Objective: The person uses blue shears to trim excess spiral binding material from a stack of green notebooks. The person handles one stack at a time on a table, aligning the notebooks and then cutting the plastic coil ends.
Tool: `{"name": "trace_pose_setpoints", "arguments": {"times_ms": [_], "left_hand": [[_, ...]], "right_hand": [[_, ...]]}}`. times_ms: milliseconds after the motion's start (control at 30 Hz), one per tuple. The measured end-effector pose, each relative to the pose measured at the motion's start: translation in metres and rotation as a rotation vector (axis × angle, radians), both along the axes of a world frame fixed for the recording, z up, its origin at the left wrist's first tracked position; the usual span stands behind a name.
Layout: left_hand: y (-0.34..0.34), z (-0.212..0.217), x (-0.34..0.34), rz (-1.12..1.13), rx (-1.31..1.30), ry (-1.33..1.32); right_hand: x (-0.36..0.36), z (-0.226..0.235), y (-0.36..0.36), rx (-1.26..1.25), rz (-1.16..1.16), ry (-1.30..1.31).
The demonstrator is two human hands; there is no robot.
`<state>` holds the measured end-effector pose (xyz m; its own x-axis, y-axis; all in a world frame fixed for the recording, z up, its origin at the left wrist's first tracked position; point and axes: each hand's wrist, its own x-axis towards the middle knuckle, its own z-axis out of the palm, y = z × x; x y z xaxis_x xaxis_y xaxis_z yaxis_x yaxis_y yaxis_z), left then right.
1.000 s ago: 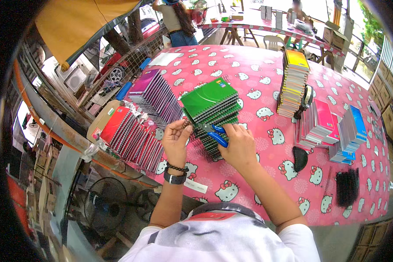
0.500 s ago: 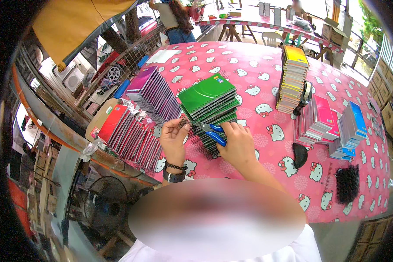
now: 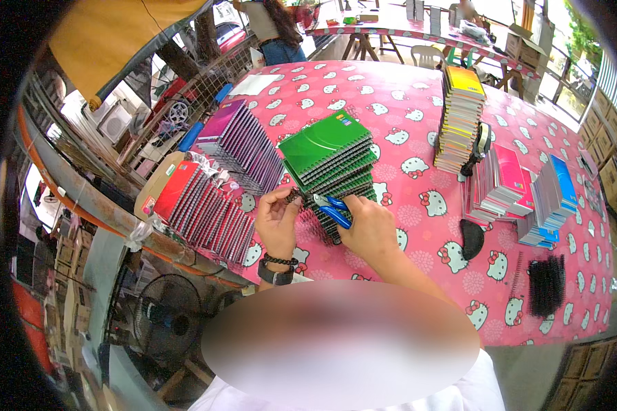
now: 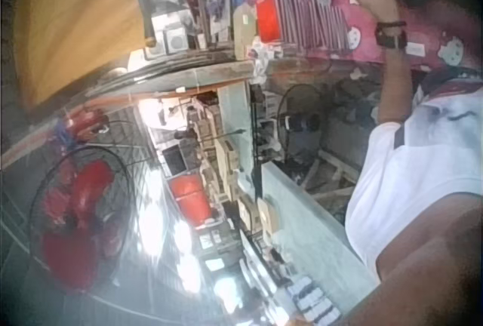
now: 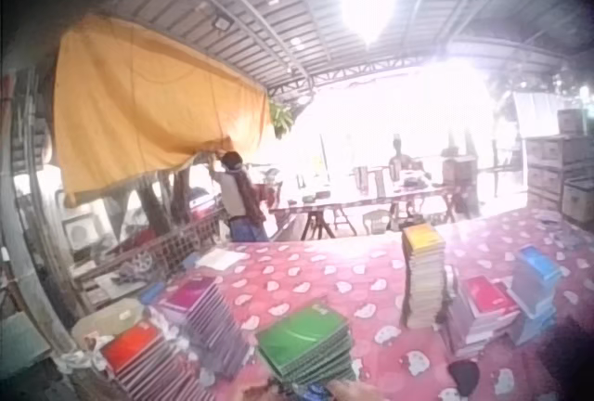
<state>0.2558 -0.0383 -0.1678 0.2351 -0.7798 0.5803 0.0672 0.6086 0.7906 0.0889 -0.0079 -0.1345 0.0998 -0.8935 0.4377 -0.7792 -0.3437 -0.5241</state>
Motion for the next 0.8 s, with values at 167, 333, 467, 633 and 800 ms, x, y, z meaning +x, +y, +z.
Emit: {"name": "trace_pose_setpoints", "arguments": {"times_ms": [167, 333, 467, 633, 800], "left_hand": [[-0.003, -0.003, 0.001, -0.039, 0.036, 0.090], [-0.001, -0.003, 0.000, -0.046, 0.040, 0.023], [-0.002, -0.008, 0.005, -0.012, 0.077, -0.079], [-0.006, -0.015, 0.006, -0.106, 0.021, 0.059], [-0.004, -0.015, 0.007, -0.103, 0.084, 0.178]], "right_hand": [[-0.004, -0.002, -0.001, -0.226, -0.070, 0.098], [0.002, -0.006, -0.004, -0.122, -0.057, 0.107], [0.002, -0.001, -0.005, 0.188, -0.021, 0.060], [-0.003, -0.013, -0.004, 0.069, -0.020, 0.045], [0.004, -0.013, -0.002, -0.043, -0.074, 0.175]]}}
